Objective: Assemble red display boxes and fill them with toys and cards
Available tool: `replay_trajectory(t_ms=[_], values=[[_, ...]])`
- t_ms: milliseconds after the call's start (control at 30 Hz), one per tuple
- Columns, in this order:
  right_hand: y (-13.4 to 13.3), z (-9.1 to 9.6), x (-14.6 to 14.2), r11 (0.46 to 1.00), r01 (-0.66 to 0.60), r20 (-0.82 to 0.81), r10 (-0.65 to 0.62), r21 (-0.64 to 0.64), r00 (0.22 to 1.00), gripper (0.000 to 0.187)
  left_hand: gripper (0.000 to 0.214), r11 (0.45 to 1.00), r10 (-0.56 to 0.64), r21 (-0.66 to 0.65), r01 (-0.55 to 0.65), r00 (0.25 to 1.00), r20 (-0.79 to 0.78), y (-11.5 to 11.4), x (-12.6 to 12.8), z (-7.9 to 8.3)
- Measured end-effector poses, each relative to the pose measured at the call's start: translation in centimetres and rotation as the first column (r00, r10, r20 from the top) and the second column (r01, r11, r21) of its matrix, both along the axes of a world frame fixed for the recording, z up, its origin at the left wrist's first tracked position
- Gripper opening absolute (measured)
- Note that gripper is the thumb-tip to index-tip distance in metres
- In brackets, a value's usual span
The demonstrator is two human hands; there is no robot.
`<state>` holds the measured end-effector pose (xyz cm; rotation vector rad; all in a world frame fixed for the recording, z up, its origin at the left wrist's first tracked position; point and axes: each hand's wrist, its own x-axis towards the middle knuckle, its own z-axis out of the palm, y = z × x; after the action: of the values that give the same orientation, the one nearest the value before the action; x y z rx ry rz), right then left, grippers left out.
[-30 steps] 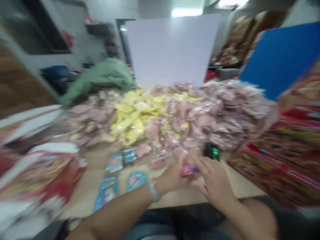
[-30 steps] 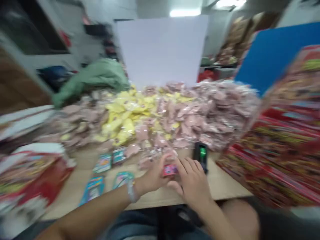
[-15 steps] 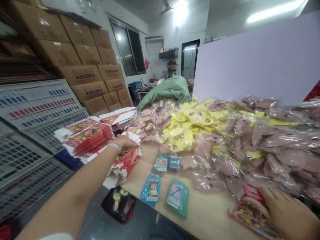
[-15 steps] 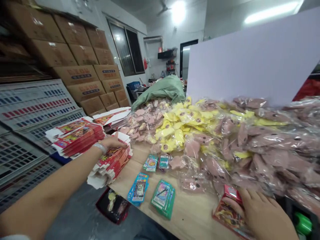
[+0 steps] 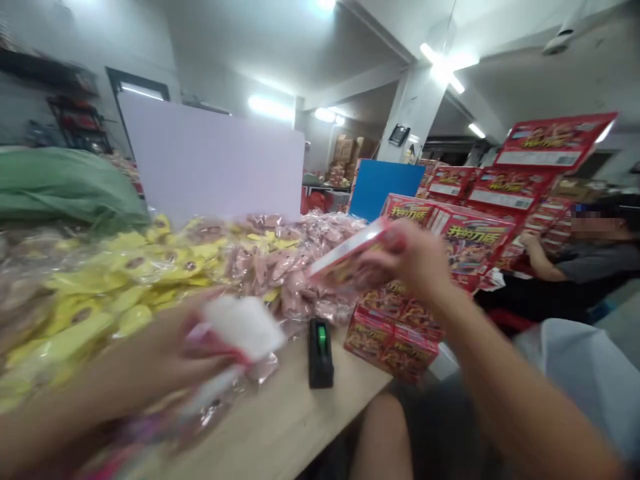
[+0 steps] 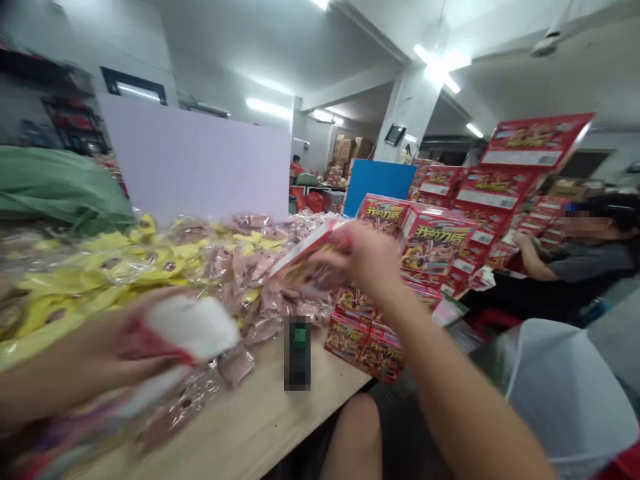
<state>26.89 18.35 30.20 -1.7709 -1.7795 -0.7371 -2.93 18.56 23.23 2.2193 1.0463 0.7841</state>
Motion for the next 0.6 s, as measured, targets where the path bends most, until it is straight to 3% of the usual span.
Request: replay_trajectory(t_ms=[67,100,133,167,233,300,433,533,600], values=[[-0.4,5.3,4.6,0.97,0.139,0.097,-0.161,0.199,0.982,0.071,0.081,0.959,-0.267,0.085,0.269,0.963,-0.039,0.7,7.6,2.0],[0.0,7.3,6.4,0.955,0.18,0.171,-0.223,0.235,0.96,0.074,0.089,0.917,-0.363,0.149,0.369,0.929,-0.069,1.5,11.6,3.0],[0.7,8.8,7.8,0.951,0.215,0.254,-0.269,0.222,0.929,0.076,0.095,0.872,-0.418,0.232,0.431,0.902,-0.106,2.6,15.6,3.8],[1.7,9.9,8.8,0.953,0.251,0.334,-0.296,0.17,0.895,0.078,0.102,0.86,-0.412,0.265,0.436,0.9,-0.145,3.9,19.1,4.5],[4.0,10.7,9.7,0.946,0.324,0.449,-0.293,0.01,0.844,0.079,0.105,0.862,-0.397,0.206,0.464,0.868,-0.299,6.3,24.0,5.2],[6.3,10.3,9.9,0.927,0.349,0.494,-0.242,-0.137,0.835,0.076,0.099,0.865,-0.382,0.165,0.473,0.835,-0.396,7.9,26.0,5.1],[10.0,7.8,10.5,0.926,0.29,0.491,-0.141,-0.242,0.86,0.072,0.084,0.846,-0.344,0.222,0.484,0.815,-0.467,8.4,25.4,4.0],[11.8,6.7,11.2,0.872,0.352,0.356,-0.227,-0.341,0.906,0.097,0.084,0.841,-0.332,0.233,0.488,0.806,-0.49,8.4,25.3,4.0],[11.9,7.1,11.1,0.825,0.39,0.278,-0.294,-0.409,0.914,0.106,0.087,0.841,-0.351,0.217,0.496,0.804,-0.48,8.5,25.1,4.4]])
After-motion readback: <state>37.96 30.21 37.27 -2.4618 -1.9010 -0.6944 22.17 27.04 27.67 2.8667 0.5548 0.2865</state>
